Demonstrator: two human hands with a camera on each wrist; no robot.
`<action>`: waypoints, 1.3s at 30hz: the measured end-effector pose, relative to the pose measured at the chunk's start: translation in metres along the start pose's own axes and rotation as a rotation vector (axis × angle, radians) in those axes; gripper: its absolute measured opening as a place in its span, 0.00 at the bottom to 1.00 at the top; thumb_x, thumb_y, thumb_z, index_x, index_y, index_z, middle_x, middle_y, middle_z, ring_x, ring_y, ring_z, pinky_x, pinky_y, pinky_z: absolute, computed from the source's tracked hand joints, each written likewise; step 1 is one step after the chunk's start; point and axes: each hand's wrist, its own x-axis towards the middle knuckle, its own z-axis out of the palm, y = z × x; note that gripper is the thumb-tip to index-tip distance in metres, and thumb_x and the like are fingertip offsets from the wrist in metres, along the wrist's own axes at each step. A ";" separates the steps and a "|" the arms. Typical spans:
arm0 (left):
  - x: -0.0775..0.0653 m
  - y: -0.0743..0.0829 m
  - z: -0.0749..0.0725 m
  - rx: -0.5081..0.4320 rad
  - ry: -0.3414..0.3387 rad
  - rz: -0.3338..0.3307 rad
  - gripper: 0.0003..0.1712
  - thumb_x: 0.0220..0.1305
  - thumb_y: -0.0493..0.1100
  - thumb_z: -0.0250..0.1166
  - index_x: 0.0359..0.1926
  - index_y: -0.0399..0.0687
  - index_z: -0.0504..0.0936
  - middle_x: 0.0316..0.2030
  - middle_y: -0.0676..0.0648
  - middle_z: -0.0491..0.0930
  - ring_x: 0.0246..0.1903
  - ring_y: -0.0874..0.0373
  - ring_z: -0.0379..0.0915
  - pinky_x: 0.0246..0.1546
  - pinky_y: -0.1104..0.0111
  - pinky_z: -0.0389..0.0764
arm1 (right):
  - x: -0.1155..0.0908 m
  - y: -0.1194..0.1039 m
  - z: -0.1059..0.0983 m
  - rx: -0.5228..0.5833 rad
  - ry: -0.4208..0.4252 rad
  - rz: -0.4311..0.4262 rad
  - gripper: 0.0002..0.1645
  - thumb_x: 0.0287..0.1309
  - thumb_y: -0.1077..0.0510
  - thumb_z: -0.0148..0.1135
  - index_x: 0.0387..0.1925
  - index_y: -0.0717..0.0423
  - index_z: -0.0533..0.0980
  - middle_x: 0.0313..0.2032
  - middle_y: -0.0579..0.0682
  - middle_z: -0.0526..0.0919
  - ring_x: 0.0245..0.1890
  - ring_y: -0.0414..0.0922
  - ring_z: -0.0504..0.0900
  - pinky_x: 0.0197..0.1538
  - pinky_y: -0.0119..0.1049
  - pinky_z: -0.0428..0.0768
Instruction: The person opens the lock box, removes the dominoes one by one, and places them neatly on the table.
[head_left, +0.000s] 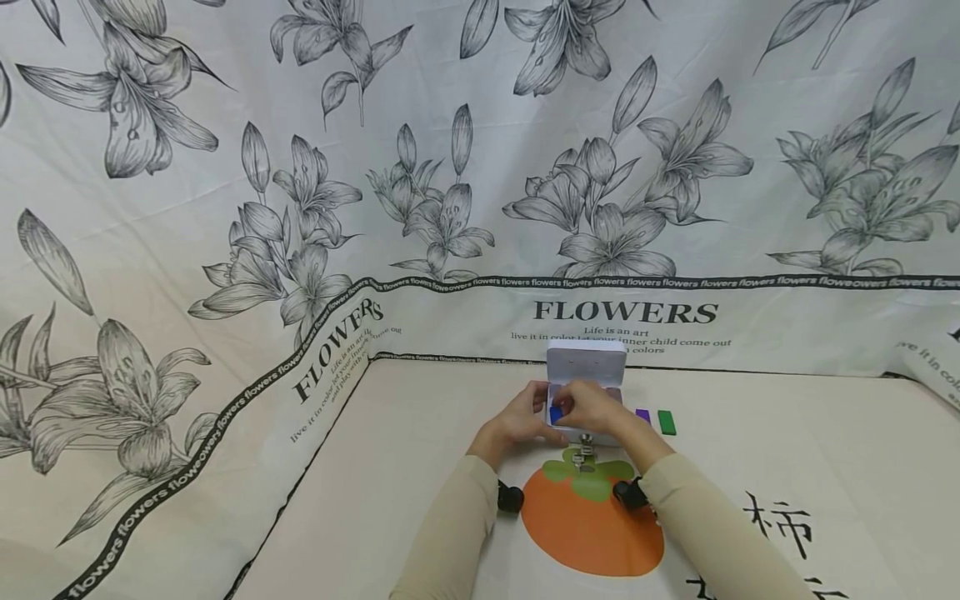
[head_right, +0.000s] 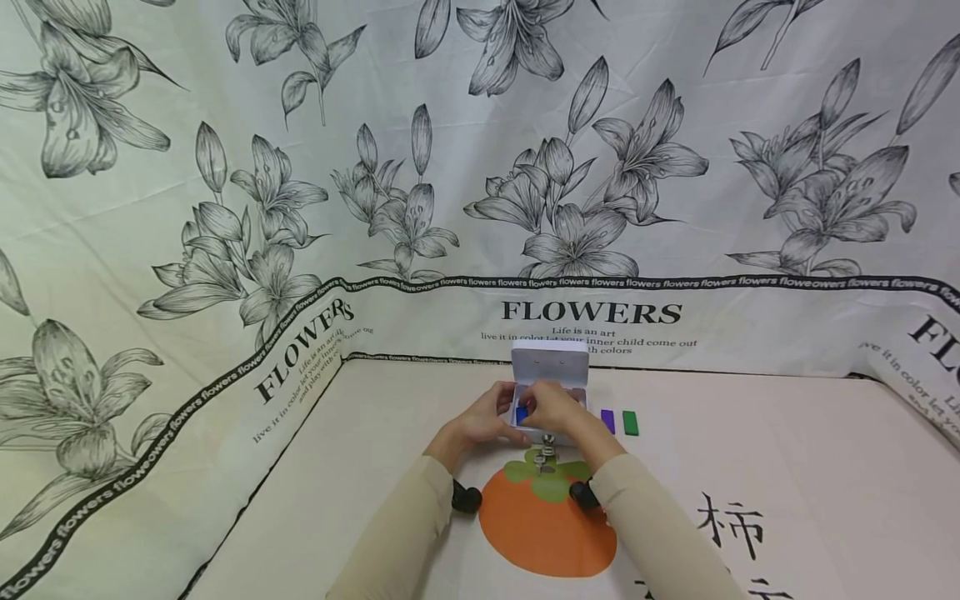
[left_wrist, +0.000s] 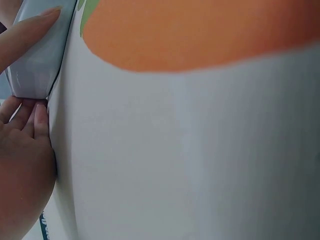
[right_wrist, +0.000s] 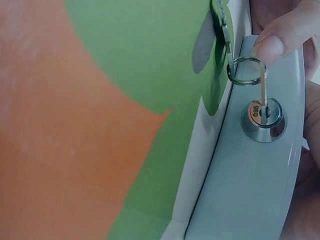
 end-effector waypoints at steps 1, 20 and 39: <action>0.000 0.000 0.000 0.001 0.000 -0.002 0.54 0.41 0.29 0.82 0.70 0.45 0.65 0.72 0.42 0.65 0.73 0.42 0.60 0.76 0.54 0.61 | 0.000 0.000 0.000 0.000 -0.002 0.006 0.16 0.50 0.63 0.77 0.42 0.65 0.85 0.25 0.45 0.82 0.29 0.40 0.75 0.36 0.35 0.77; 0.004 -0.002 -0.001 -0.010 -0.007 0.012 0.54 0.41 0.28 0.82 0.69 0.46 0.65 0.71 0.44 0.67 0.72 0.45 0.61 0.76 0.56 0.62 | -0.014 -0.004 -0.012 0.104 0.022 0.044 0.25 0.54 0.59 0.77 0.51 0.67 0.81 0.39 0.56 0.87 0.38 0.46 0.84 0.44 0.43 0.86; 0.003 -0.002 0.000 -0.003 -0.011 0.016 0.55 0.40 0.27 0.82 0.69 0.46 0.65 0.71 0.44 0.68 0.72 0.44 0.61 0.76 0.55 0.61 | -0.044 -0.008 -0.027 0.137 0.130 0.018 0.23 0.53 0.64 0.76 0.51 0.67 0.81 0.39 0.57 0.87 0.39 0.48 0.86 0.46 0.48 0.87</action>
